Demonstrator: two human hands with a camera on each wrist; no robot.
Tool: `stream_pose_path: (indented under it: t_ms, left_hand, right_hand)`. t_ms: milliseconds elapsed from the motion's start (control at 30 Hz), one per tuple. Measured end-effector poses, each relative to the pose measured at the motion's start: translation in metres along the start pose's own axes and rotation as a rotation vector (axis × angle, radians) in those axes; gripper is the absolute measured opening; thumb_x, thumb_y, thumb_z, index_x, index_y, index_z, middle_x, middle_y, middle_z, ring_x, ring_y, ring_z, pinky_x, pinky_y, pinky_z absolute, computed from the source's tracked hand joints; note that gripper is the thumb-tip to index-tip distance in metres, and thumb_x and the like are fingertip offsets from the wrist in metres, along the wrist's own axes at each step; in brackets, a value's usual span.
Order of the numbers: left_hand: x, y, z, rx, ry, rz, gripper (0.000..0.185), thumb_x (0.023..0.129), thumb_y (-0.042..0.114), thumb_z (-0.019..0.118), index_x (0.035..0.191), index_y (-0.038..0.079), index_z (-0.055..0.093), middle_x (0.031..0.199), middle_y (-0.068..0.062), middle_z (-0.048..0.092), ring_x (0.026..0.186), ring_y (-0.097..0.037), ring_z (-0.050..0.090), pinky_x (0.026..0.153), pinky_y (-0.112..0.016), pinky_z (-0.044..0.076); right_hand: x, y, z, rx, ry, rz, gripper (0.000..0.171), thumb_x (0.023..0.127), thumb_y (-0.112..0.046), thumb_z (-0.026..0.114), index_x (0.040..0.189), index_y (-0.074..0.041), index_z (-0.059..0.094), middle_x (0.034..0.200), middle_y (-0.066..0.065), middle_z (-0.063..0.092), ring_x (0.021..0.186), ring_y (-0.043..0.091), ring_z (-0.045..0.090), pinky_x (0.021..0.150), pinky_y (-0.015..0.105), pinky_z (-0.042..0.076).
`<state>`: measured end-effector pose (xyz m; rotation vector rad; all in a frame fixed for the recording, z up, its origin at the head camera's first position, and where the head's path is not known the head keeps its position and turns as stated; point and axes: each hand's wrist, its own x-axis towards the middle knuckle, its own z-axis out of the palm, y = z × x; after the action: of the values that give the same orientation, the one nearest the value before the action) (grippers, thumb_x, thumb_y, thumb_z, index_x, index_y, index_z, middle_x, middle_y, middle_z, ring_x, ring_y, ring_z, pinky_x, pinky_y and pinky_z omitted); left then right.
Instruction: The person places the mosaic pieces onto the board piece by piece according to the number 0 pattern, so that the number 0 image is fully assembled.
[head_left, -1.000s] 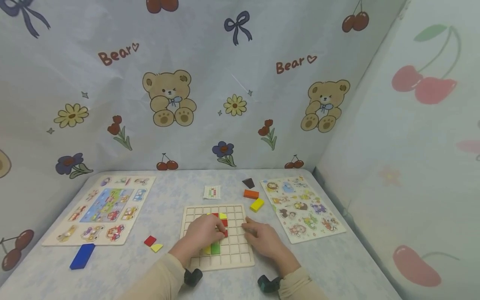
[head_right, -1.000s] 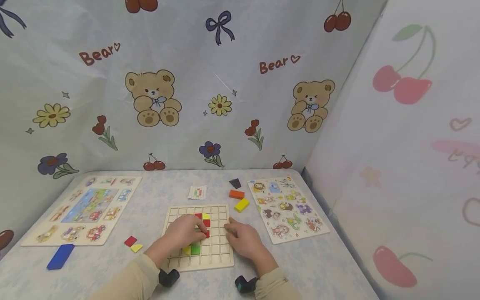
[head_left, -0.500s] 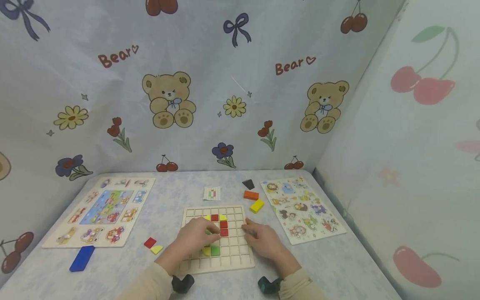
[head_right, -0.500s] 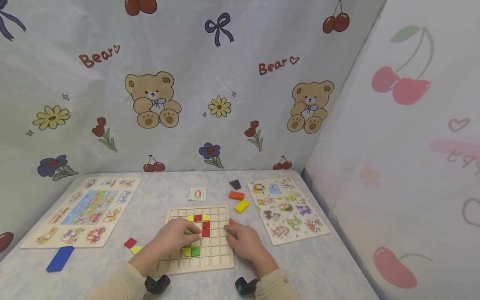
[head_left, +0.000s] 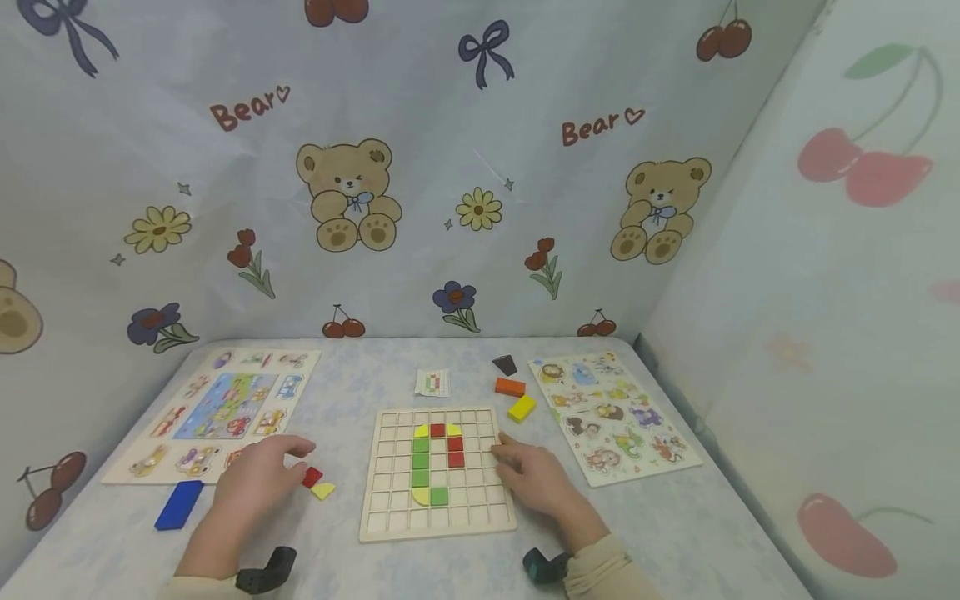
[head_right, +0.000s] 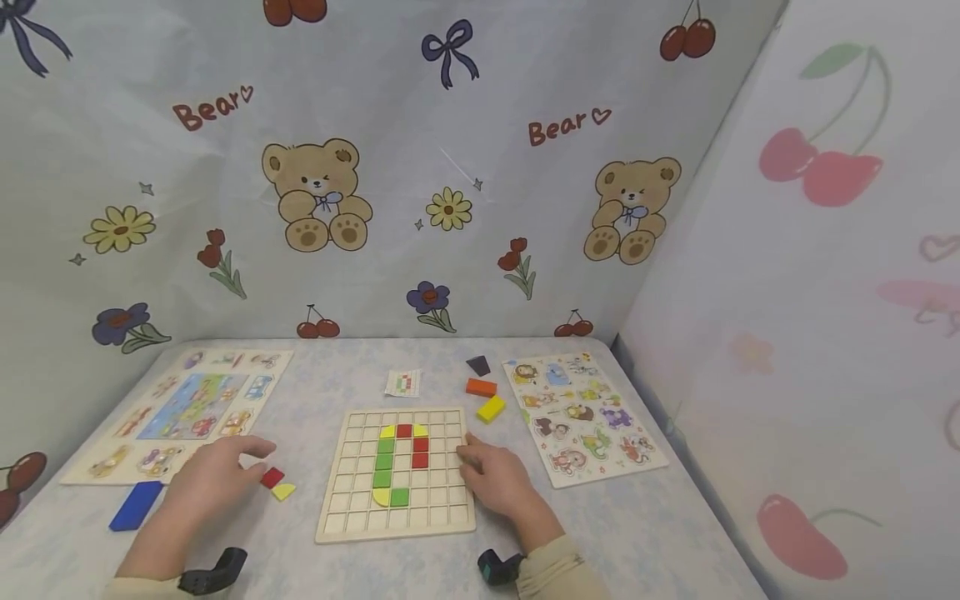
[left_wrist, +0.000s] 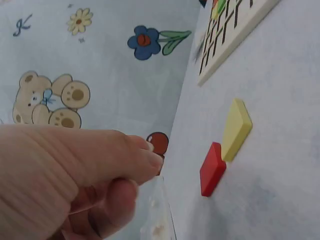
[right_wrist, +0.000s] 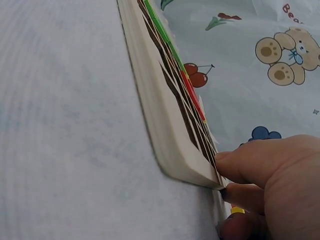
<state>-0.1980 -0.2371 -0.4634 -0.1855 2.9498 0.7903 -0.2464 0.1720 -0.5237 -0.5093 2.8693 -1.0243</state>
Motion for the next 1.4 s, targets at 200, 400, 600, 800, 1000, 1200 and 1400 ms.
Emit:
stream_pose_path:
  t_ms: [200,400,600,800,1000,1200,1400]
  left_hand:
    - [0.005,-0.014,0.008,0.016,-0.083,0.003,0.029,0.083,0.01,0.078,0.113,0.009,0.075,0.107,-0.005,0.074,0.095,-0.023,0.067,0.08,-0.049,0.053]
    - [0.009,-0.014,0.019,0.041,-0.024,0.028,0.028,0.083,0.016,0.082,0.11,0.011,0.075,0.102,-0.003,0.074,0.09,-0.02,0.067,0.077,-0.047,0.054]
    - [0.011,-0.01,0.023,0.05,-0.003,0.021,0.037,0.083,0.029,0.086,0.113,0.01,0.075,0.105,-0.005,0.074,0.091,-0.021,0.067,0.078,-0.048,0.055]
    - [0.012,-0.008,0.027,0.066,0.025,0.027,0.036,0.084,0.025,0.084,0.115,0.011,0.074,0.105,-0.006,0.074,0.089,-0.02,0.066,0.076,-0.048,0.055]
    - [0.014,-0.005,0.028,0.105,0.047,0.006,0.036,0.083,0.023,0.084,0.115,0.009,0.074,0.105,-0.008,0.074,0.086,-0.021,0.066,0.073,-0.048,0.055]
    - [0.01,0.017,0.037,0.07,0.076,0.077,0.029,0.084,0.025,0.083,0.112,0.017,0.076,0.108,-0.001,0.074,0.096,-0.023,0.069,0.077,-0.049,0.055]
    - [0.002,0.067,0.063,0.025,0.034,0.255,0.017,0.084,0.026,0.084,0.099,0.029,0.078,0.101,0.012,0.072,0.098,-0.016,0.067,0.077,-0.043,0.055]
  right_hand:
    - [-0.001,0.002,0.0,0.018,0.007,0.011,0.037,0.101,-0.025,0.064,0.137,-0.016,0.067,0.156,0.006,0.05,0.144,0.035,0.047,0.115,0.058,0.038]
    - [0.0,0.002,-0.001,0.025,0.012,0.014,0.037,0.101,-0.025,0.064,0.137,-0.016,0.067,0.156,0.006,0.05,0.145,0.034,0.047,0.115,0.057,0.039]
    - [-0.001,0.001,-0.002,0.031,0.013,0.003,0.036,0.101,-0.025,0.064,0.136,-0.016,0.068,0.156,0.006,0.05,0.145,0.034,0.046,0.115,0.058,0.038]
    - [-0.001,0.001,-0.003,0.026,0.014,0.006,0.037,0.101,-0.025,0.063,0.137,-0.016,0.067,0.156,0.006,0.05,0.145,0.034,0.046,0.115,0.056,0.039]
    - [-0.001,-0.002,-0.004,0.03,0.012,0.01,0.037,0.102,-0.025,0.063,0.137,-0.015,0.067,0.156,0.006,0.05,0.145,0.033,0.046,0.115,0.056,0.039]
    - [-0.002,-0.004,-0.003,0.029,0.002,0.02,0.037,0.102,-0.024,0.063,0.137,-0.015,0.067,0.157,0.007,0.049,0.146,0.034,0.046,0.115,0.056,0.038]
    - [-0.002,-0.003,-0.002,0.023,-0.008,0.042,0.037,0.101,-0.024,0.065,0.137,-0.016,0.067,0.157,0.004,0.049,0.146,0.032,0.045,0.115,0.055,0.039]
